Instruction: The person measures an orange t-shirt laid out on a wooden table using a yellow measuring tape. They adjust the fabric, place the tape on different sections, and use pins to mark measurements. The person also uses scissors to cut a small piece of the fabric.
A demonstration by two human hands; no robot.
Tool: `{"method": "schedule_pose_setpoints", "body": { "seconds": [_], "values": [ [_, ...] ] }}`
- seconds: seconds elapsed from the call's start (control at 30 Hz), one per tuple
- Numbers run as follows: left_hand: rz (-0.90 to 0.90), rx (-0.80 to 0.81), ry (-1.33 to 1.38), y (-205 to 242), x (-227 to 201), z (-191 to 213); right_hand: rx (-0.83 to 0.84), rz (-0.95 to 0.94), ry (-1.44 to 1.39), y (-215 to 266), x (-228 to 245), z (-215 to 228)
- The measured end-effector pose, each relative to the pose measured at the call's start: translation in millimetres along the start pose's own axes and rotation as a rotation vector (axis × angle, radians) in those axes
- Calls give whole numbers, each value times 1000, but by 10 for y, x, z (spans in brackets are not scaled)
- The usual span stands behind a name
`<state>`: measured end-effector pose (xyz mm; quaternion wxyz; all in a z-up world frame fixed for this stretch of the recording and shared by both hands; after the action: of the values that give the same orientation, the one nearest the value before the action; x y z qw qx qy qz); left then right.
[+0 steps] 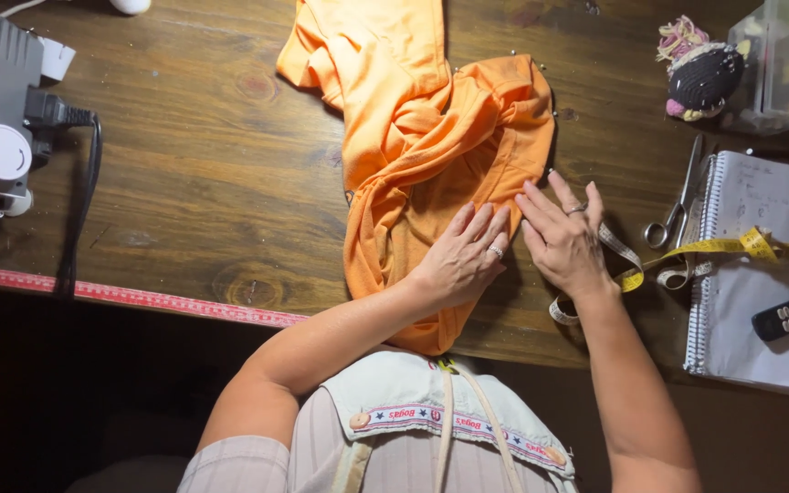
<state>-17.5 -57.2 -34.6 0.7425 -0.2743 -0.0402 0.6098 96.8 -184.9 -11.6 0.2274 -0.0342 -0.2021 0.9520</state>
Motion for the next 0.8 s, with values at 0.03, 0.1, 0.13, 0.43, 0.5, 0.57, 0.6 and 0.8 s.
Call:
{"method": "schedule_pose_setpoints", "body": {
  "seconds": [0.03,0.1,0.13,0.43,0.5,0.57,0.6,0.8],
  "values": [
    [-24,5,31,-13,14,39,11,14,-16,12,-58,-63],
    [-48,9,60,-53,74,58,20,31,-33,-1,-140,-98],
    [-71,-8,71,-84,111,45,5,23,-65,-28,-172,-64],
    [-174,-117,65,-181,200,-125,-82,-24,-30,-297,-501,-334],
    [-185,-115,71,-161,212,-135,-46,-41,-45,-393,-561,-387],
    [-157,-54,103,-162,243,-205,149,-161,-170,-515,-651,-474],
    [-160,-56,101,-174,249,-183,146,-160,-167,-544,-690,-500],
    [-146,118,106,-252,306,-47,150,-248,-233,-694,-752,-368]
  ]
}}
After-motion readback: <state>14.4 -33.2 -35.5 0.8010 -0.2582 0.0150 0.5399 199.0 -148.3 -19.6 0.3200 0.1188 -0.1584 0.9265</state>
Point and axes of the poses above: each hand's wrist, its own y-axis away from the middle knuckle, its own z-axis out of the back of the hand, x = y × z, the point moved 4 cm from there along -y, towards the middle knuckle, and after that the axes turned 5 degrees about y, right-handed, at the moved point
